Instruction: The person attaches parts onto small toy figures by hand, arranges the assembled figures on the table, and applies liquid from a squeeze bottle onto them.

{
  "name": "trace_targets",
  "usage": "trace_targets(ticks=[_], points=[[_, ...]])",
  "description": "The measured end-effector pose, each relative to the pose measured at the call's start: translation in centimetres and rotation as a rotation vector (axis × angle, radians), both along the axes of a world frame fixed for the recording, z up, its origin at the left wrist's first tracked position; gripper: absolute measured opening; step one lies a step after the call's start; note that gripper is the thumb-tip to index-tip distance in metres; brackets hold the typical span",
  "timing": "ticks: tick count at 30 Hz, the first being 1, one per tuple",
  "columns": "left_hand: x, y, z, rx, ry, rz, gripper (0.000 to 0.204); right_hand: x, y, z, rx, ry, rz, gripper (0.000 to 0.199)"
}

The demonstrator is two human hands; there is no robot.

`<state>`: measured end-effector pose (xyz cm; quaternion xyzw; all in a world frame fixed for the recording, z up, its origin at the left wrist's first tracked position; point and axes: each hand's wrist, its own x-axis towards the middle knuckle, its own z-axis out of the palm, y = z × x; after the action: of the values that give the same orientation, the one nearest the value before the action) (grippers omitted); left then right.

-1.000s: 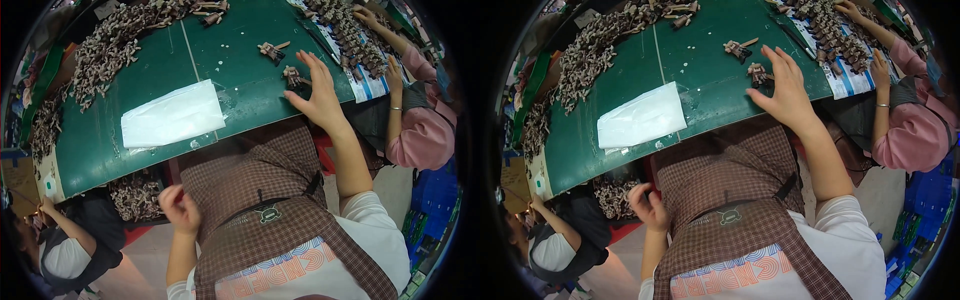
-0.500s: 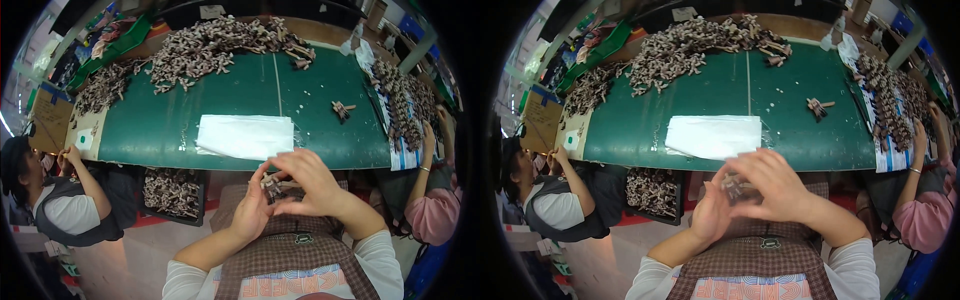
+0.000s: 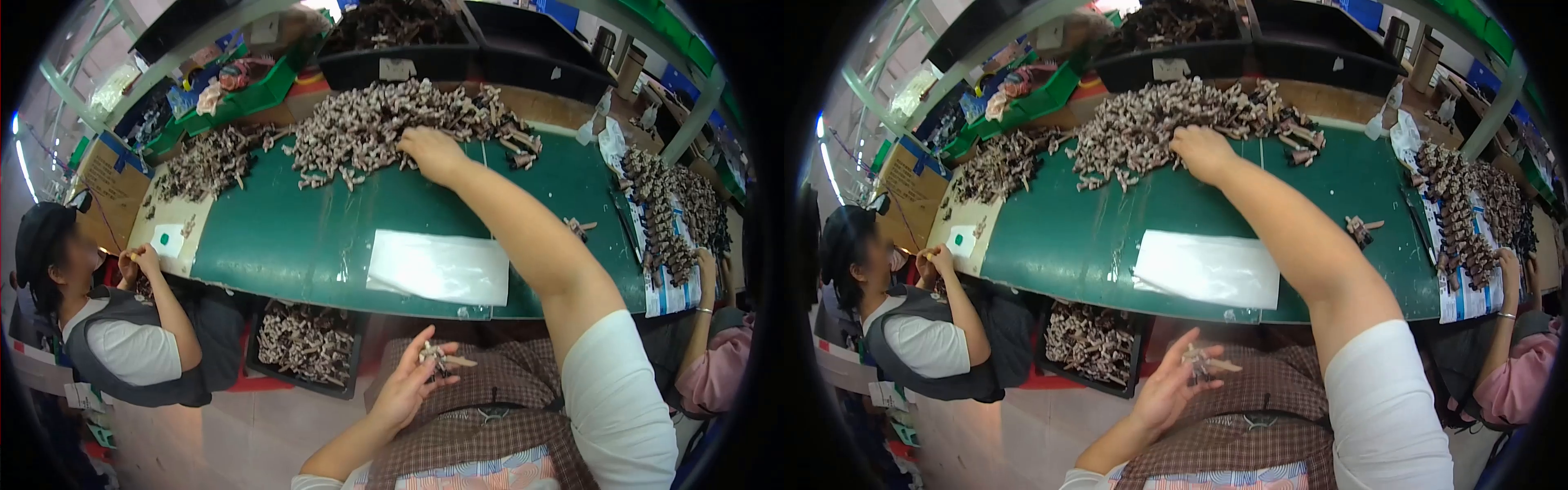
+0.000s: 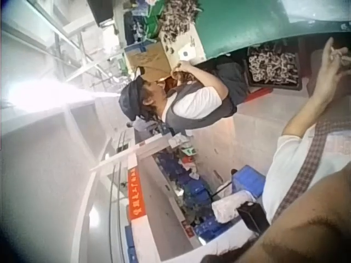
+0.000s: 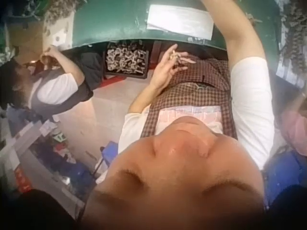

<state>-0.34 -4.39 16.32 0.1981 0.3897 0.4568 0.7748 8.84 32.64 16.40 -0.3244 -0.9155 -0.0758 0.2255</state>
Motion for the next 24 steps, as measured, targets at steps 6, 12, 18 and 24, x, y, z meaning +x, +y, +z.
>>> trace_targets(ticks=[6,12,18,24], points=[[-1.9,0.0,-1.5,0.018,-0.051,0.020,0.057,0.5,-1.3,0.5,0.053,-0.145,-0.035,0.012],[-1.6,0.8,-2.5,0.177,-0.046,-0.077,0.077,5.4,-4.4,2.0,-0.149,0.075,-0.223,0.017],[-1.3,0.3,-2.6,0.202,-0.019,-0.122,0.083,11.3,-10.3,2.4,-0.637,0.073,-0.373,0.035],[-1.3,0.7,-2.0,0.226,-0.020,-0.215,0.084,15.8,-14.0,0.5,-0.805,0.437,-0.368,0.029]])
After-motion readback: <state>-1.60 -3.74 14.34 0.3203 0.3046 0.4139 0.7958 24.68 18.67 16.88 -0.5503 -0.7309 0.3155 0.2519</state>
